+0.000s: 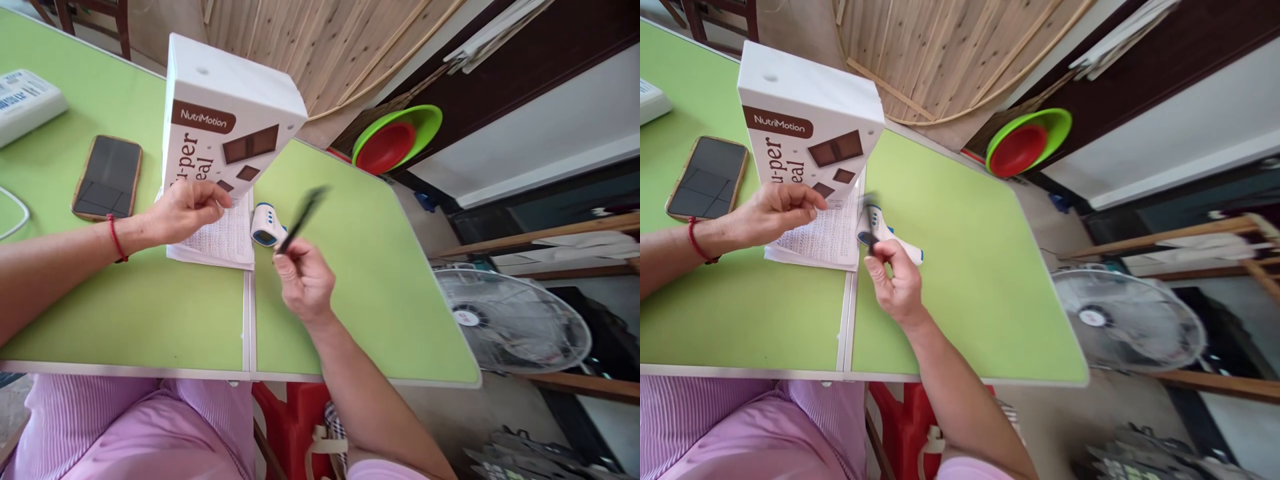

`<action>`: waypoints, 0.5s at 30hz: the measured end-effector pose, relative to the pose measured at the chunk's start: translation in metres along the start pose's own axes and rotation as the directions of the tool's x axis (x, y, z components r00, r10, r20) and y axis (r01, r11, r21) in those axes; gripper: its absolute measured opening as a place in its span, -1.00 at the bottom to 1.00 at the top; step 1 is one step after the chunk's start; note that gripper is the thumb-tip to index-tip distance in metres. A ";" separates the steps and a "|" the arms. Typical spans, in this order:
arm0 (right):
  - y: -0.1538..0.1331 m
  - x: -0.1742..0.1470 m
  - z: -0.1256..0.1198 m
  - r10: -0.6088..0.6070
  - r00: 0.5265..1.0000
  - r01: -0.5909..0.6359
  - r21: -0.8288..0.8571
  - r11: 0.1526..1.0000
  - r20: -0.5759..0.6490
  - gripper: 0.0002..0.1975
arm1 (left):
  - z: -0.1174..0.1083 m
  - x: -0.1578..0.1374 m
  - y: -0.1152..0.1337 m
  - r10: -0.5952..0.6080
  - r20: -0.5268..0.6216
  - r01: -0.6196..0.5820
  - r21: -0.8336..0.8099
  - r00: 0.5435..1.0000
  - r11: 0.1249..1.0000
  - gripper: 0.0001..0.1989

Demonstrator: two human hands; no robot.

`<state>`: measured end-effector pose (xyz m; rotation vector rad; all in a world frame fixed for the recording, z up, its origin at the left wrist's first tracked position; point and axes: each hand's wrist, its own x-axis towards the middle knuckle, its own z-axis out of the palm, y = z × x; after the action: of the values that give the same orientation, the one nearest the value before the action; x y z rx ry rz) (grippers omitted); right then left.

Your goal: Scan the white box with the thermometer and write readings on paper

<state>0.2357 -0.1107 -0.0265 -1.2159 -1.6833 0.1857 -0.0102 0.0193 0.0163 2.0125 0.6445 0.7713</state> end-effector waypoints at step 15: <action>-0.003 -0.002 0.023 0.340 0.939 -0.337 0.059 0.940 -0.048 -0.85 | 0.020 -0.019 0.008 0.086 0.537 -0.501 0.703 0.839 0.505 -0.67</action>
<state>0.2164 -0.1048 -0.0371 -1.4537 -1.4010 0.3967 -0.0072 -0.0082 0.0096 3.1367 0.3902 0.1091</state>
